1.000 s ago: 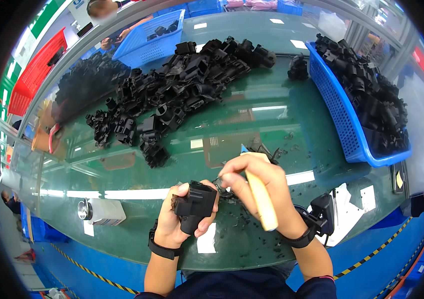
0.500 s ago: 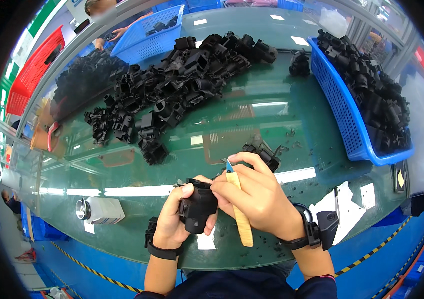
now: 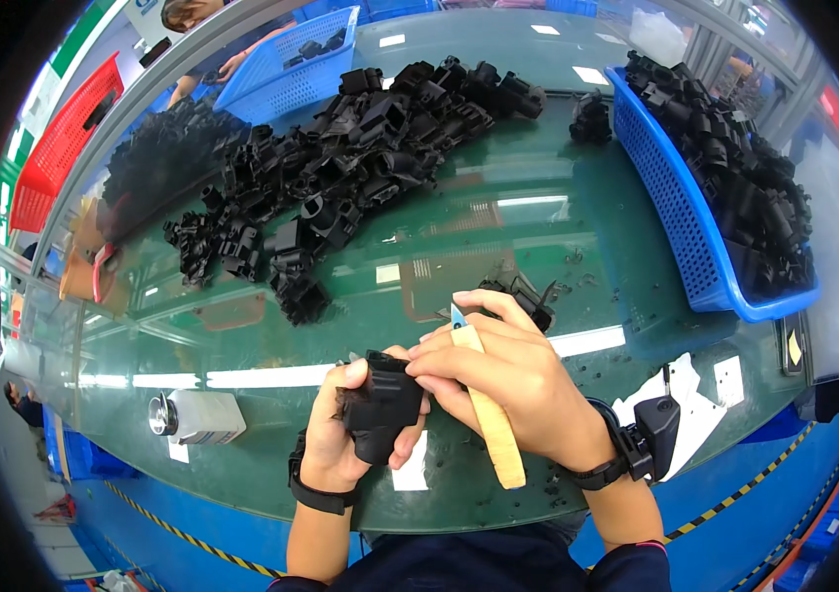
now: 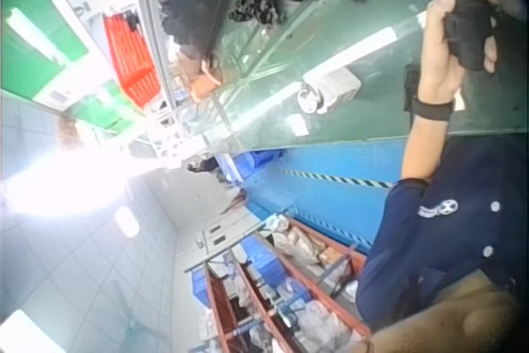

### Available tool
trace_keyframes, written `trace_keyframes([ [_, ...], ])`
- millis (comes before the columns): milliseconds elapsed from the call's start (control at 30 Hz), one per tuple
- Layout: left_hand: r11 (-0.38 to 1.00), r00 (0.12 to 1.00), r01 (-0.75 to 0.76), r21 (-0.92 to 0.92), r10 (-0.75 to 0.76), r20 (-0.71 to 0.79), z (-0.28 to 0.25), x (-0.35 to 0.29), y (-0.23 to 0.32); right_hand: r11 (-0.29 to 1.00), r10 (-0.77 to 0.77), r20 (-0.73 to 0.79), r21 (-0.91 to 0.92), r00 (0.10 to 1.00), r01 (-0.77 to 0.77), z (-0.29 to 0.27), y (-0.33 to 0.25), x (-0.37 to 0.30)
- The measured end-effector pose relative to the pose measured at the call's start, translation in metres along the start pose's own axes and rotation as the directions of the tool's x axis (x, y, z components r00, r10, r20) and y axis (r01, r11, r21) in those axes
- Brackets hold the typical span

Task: Inspecting, trimming, and assembling black plastic molded components at a factory workstation.

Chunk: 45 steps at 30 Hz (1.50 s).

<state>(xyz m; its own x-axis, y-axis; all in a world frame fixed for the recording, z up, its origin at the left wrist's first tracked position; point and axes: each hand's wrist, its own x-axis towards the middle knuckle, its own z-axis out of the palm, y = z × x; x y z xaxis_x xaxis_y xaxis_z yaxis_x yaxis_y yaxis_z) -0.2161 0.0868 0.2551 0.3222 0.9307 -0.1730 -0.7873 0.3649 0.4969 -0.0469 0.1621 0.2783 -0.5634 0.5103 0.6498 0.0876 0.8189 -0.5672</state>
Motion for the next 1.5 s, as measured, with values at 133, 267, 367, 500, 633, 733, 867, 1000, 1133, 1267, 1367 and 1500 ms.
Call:
trace_keyframes([
  [133,0.987,0.998,-0.003,0.16,0.014,-0.067,0.0,0.001,-0.002,0.99,-0.089,0.034,-0.104,0.995,0.092,0.0,0.002,-0.001],
  [267,0.998,0.998,0.058,0.027,-0.059,0.018,-0.001,-0.001,0.0,0.991,-0.024,-0.118,-0.135,0.993,0.007,0.005,0.001,-0.004],
  [367,0.998,0.997,0.056,-0.009,-0.056,0.044,-0.005,-0.001,-0.001,0.997,0.047,-0.14,-0.048,0.989,-0.054,-0.001,0.008,-0.003],
  [500,0.998,0.998,0.054,0.012,-0.054,0.01,-0.001,0.0,0.0,0.997,0.031,-0.074,0.069,0.997,-0.026,-0.001,0.001,0.001],
  [633,0.998,0.999,0.022,0.063,-0.02,-0.028,0.001,-0.001,-0.001,0.998,0.032,-0.024,0.048,0.999,-0.031,0.004,0.0,-0.001],
  [733,0.995,0.999,0.005,0.104,-0.001,-0.037,0.003,-0.001,0.0,1.0,-0.005,-0.015,0.003,1.0,0.005,0.005,0.0,-0.001],
  [867,0.985,0.997,-0.004,0.172,0.017,-0.073,0.003,0.0,-0.001,0.995,-0.061,0.017,-0.083,0.998,0.063,0.002,0.0,-0.001],
  [1000,0.989,0.995,0.038,0.146,-0.024,-0.096,0.004,0.001,-0.004,0.991,-0.011,0.024,-0.13,1.0,0.014,0.001,-0.001,-0.004],
  [1133,0.989,0.997,0.073,0.129,-0.072,-0.01,0.007,-0.001,-0.001,0.983,0.182,-0.088,0.032,0.979,-0.18,-0.003,0.001,-0.004],
  [1267,0.986,0.998,0.053,0.16,-0.046,-0.051,0.007,-0.001,-0.001,0.99,0.091,-0.04,0.109,0.995,-0.086,-0.001,0.0,0.0],
  [1367,0.985,0.996,0.06,0.161,-0.049,-0.072,0.007,0.0,-0.002,0.992,0.066,0.014,0.103,0.998,-0.067,0.002,-0.002,-0.001],
  [1500,0.987,0.995,0.046,0.156,-0.032,-0.093,0.005,-0.001,-0.003,0.998,0.04,0.048,0.047,0.998,-0.042,0.0,-0.003,-0.001],
])
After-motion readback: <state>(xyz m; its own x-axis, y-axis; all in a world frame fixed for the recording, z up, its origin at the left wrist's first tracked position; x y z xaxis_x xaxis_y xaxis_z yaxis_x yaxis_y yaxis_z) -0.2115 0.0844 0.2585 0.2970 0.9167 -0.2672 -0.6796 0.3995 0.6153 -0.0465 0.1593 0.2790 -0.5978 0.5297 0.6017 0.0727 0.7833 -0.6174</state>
